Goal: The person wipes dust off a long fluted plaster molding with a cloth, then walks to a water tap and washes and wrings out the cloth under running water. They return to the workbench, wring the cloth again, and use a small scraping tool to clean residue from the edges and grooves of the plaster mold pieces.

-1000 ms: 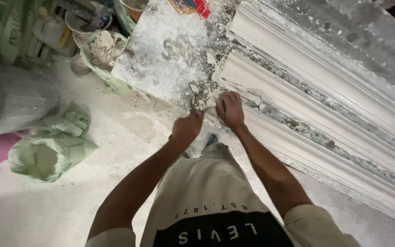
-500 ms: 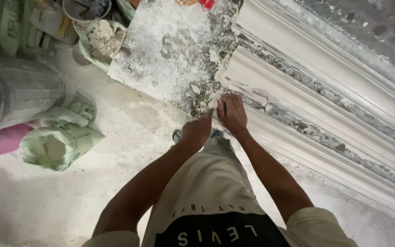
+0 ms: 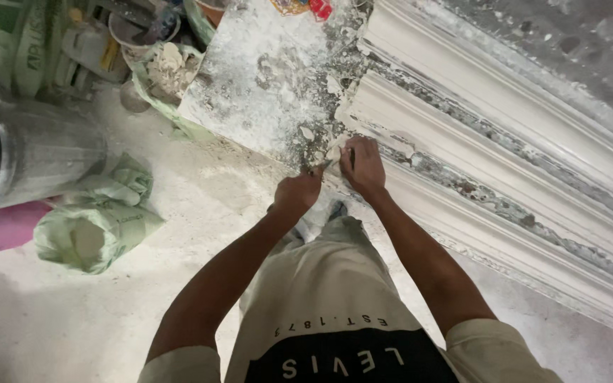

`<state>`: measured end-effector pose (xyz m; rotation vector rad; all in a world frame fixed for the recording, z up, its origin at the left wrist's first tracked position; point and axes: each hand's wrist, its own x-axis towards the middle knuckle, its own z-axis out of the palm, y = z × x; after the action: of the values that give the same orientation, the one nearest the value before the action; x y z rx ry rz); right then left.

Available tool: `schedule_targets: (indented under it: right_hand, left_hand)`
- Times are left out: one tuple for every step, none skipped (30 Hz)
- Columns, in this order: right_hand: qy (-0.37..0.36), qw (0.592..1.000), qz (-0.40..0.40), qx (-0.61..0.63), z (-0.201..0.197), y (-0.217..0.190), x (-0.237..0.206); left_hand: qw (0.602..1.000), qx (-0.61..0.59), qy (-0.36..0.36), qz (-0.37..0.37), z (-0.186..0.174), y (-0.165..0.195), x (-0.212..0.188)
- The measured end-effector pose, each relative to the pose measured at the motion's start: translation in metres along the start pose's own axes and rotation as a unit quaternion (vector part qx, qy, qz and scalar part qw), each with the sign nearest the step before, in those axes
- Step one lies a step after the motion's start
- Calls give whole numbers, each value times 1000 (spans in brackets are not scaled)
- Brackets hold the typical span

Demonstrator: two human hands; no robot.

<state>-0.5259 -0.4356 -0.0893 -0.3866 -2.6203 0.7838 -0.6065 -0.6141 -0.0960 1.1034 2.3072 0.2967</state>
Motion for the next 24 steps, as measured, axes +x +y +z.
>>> schedule_targets:
  right_hand:
    - [-2,1000,7,1,0,0,0]
    - [-3,1000,13,1,0,1,1]
    - [-8,1000,20,2,1,1,2]
    - [-4,1000,6,2,1,2,2]
    - [1,1000,-8,1,3,3,4]
    - [2,1000,-22,0,4,4,4]
    - [11,999,-28,-11,5,6,5]
    - [23,999,-34,-25,6,7,6]
    - [30,998,-38,-40,7,8,7]
    - [28,998,-41,-31,8,9,7]
    - [31,998,-45,-21,8,9,8]
    - [33,998,-50,-11,9,10,8]
    - [24,999,-46,-11,9,10,8]
    - [15,999,-41,-14,9,10,8]
    - [5,999,-37,-18,9,9,8]
    - [5,999,-42,-16,9,8,7]
    - [8,999,-47,-17,9,8,7]
    - [5,998,-53,-19,8,6,6]
    - [9,998,-50,-23,7,5,6]
    - [15,998,-50,-26,7,6,4]
    - [22,998,-47,-27,7,5,4]
    - [10,999,-35,-25,6,5,3]
    - [-1,999,-23,-24,6,5,2]
    - [-13,1000,-11,-21,5,5,1]
  left_hand:
    - [1000,1,-5,-3,-1,2,-1]
    - [1000,1,-9,-5,-3,4,-2]
    - [1000,1,-15,-9,-6,5,-1]
    - [1000,-3,-17,-7,-8,5,1]
    - [1000,-7,-16,-4,-10,5,4]
    - [1000,-14,-18,-2,-11,5,6]
    - [999,-18,-38,-14,-10,5,9]
    - [998,-22,-57,-21,-8,5,11]
    - [996,-29,-80,-30,-4,6,14]
    - [996,-36,-75,-32,1,8,16]
    - [996,-39,-66,-34,7,10,19]
    - [997,-42,-58,-36,12,13,23]
    - [996,-54,-50,-46,17,16,27]
    - [995,-67,-41,-54,21,18,32]
    - [994,-81,-33,-62,23,19,38]
    - [996,-62,-29,-60,23,19,43]
    - [997,-43,-22,-55,21,18,49]
    - [998,-28,-17,-51,18,16,52]
    - [999,-22,-16,-33,14,12,53]
    - [1000,-13,-11,-15,9,7,52]
    - [1000,-3,-10,3,5,2,49]
    - [1000,17,3,20,1,-3,43]
    - [998,38,17,38,-2,-7,34]
    - [996,58,29,54,-4,-9,26]
